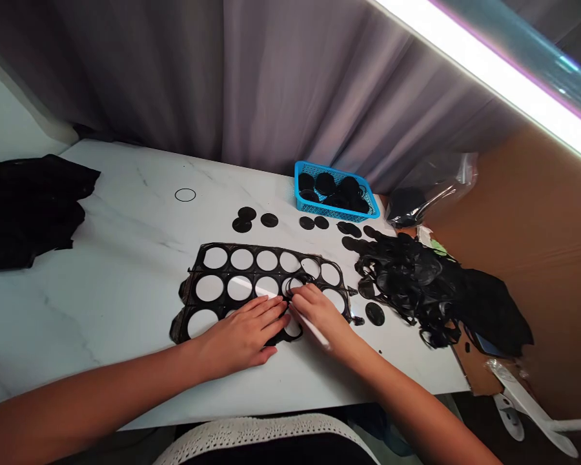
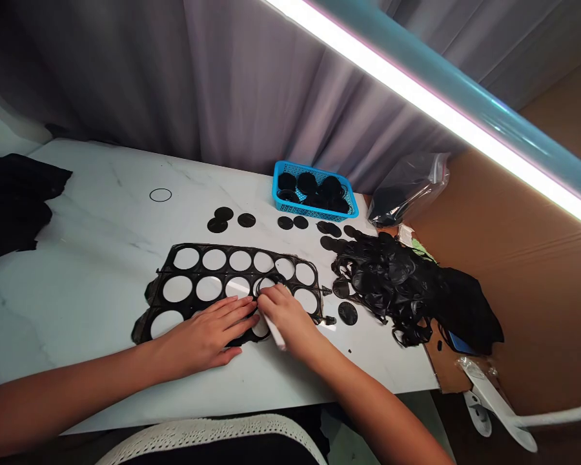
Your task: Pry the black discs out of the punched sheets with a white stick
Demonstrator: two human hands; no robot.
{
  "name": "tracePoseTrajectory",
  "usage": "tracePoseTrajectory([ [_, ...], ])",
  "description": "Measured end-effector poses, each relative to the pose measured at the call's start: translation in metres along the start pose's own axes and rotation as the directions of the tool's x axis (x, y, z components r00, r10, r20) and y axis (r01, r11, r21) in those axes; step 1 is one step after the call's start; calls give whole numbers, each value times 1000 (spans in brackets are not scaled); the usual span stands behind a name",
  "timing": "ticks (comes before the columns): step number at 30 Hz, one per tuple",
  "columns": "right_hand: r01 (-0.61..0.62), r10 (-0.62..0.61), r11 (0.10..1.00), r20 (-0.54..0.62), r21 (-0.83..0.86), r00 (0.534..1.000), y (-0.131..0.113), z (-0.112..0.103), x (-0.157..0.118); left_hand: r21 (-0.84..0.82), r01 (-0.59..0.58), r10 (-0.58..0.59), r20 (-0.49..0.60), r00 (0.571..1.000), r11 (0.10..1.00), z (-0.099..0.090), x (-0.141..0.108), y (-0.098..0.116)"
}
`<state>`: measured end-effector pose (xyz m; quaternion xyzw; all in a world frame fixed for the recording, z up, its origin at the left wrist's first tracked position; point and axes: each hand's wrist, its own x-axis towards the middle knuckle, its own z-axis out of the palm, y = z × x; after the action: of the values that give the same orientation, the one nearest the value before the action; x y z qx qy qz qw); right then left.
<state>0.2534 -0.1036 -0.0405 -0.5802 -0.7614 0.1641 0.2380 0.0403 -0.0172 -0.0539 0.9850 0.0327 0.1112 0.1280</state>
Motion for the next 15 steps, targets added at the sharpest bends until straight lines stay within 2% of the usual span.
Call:
tracePoseTrajectory([
  [2, 46, -48, 994, -18, -100, 999, 6, -6, 3, -23, -3, 3, -5, 1000, 1000, 0, 0, 0],
  [4, -36, 10, 985, -154, -169, 988, 25, -21, 11, -46, -10, 9, -10, 1000, 999, 0, 0, -1],
  [5, -121, 70, 974, -255, -190, 965, 38, -31, 16, -54, -11, 10, -11, 1000, 998, 0, -1, -1],
  [7, -326, 205, 927, -475, -187, 856, 66, -50, 28, -62, -4, 4, -8, 1000, 998, 1, -2, -1],
  [9, -441, 349, 897, -548, -41, 760, 88, -66, 40, -72, 5, -5, 6, 1000, 997, -1, -4, 0],
  [10, -453, 426, 887, -531, 88, 732, 95, -70, 45, -87, 10, -8, 19, 1000, 996, -3, -4, 1],
  [12, -399, 556, 818, -397, 414, 730, 97, -72, 53, -152, 11, -4, 48, 999, 988, -12, -4, 2],
  [14, -327, 612, 639, -203, 696, 764, 88, -67, 60, -261, 31, -14, 70, 997, 965, -24, -2, 2],
  [15, -307, 615, 537, -116, 786, 780, 82, -62, 64, -317, 51, -30, 73, 997, 947, -30, -1, 0],
])
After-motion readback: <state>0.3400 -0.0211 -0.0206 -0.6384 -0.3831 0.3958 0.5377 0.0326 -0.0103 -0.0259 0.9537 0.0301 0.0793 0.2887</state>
